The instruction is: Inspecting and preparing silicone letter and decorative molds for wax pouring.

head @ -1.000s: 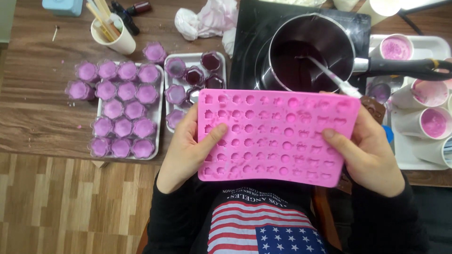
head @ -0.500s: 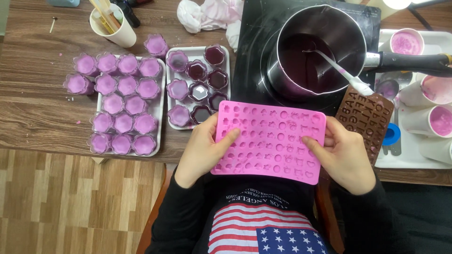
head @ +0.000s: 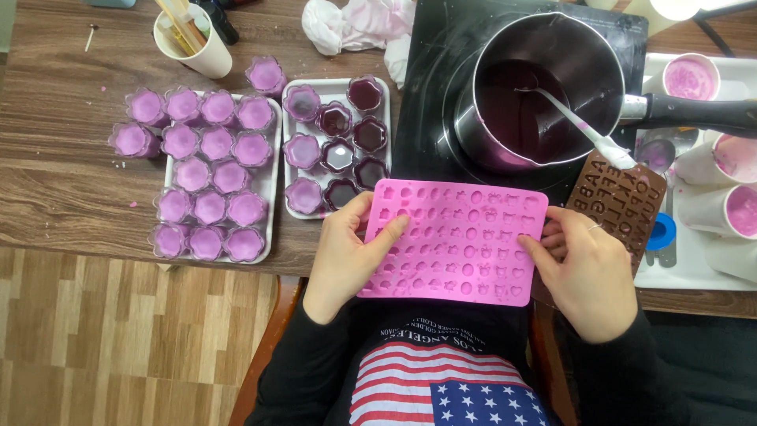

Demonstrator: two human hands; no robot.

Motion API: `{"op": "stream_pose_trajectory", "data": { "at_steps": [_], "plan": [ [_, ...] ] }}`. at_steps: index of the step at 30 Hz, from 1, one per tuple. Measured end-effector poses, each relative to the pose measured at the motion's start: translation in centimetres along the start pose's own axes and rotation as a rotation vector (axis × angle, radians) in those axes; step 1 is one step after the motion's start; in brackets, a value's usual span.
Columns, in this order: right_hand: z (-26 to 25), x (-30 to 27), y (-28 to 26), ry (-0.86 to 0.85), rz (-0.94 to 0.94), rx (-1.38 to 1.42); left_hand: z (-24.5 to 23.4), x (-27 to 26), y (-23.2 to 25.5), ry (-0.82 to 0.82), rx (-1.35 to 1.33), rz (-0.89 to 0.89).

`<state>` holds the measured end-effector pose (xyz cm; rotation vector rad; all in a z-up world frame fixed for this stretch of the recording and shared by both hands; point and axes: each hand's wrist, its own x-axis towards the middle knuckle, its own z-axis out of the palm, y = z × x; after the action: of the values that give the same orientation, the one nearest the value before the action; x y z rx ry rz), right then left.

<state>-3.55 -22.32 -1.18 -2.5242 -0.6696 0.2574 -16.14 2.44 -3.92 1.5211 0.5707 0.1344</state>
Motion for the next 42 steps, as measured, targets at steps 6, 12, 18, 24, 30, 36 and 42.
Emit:
{"op": "stream_pose_trajectory", "data": {
  "at_steps": [6, 12, 18, 24, 30, 36, 42],
  "plan": [
    [-1.0, 0.2, -3.1, 0.05, -0.142, -0.085, 0.5, -0.5, -0.5, -0.021, -0.121, 0.035],
    [1.0, 1.1, -5.6, 0.112, -0.601, 0.221, 1.0, -0.8, 1.0, -0.084, -0.115, 0.109],
    [2.3, 2.1, -6.5, 0.15, -0.619, 0.283, 1.6, -0.7, 1.6, -0.094, -0.097, 0.179],
    [3.0, 2.3, -6.3, 0.101, -0.538, 0.37, 1.8, -0.7, 1.7, -0.104, -0.062, 0.154],
    [3.5, 2.5, -6.0, 0.096, -0.506, 0.417, 1.7, -0.9, 2.6, -0.119, -0.005, 0.169],
    [3.7, 2.7, -5.8, 0.101, -0.483, 0.421, 1.4, -0.8, 2.2, -0.15, -0.021, 0.178],
    [3.7, 3.2, -5.2, 0.005, -0.431, 0.5, 1.2, -0.7, 2.1, -0.174, -0.041, 0.183]
  ]
}}
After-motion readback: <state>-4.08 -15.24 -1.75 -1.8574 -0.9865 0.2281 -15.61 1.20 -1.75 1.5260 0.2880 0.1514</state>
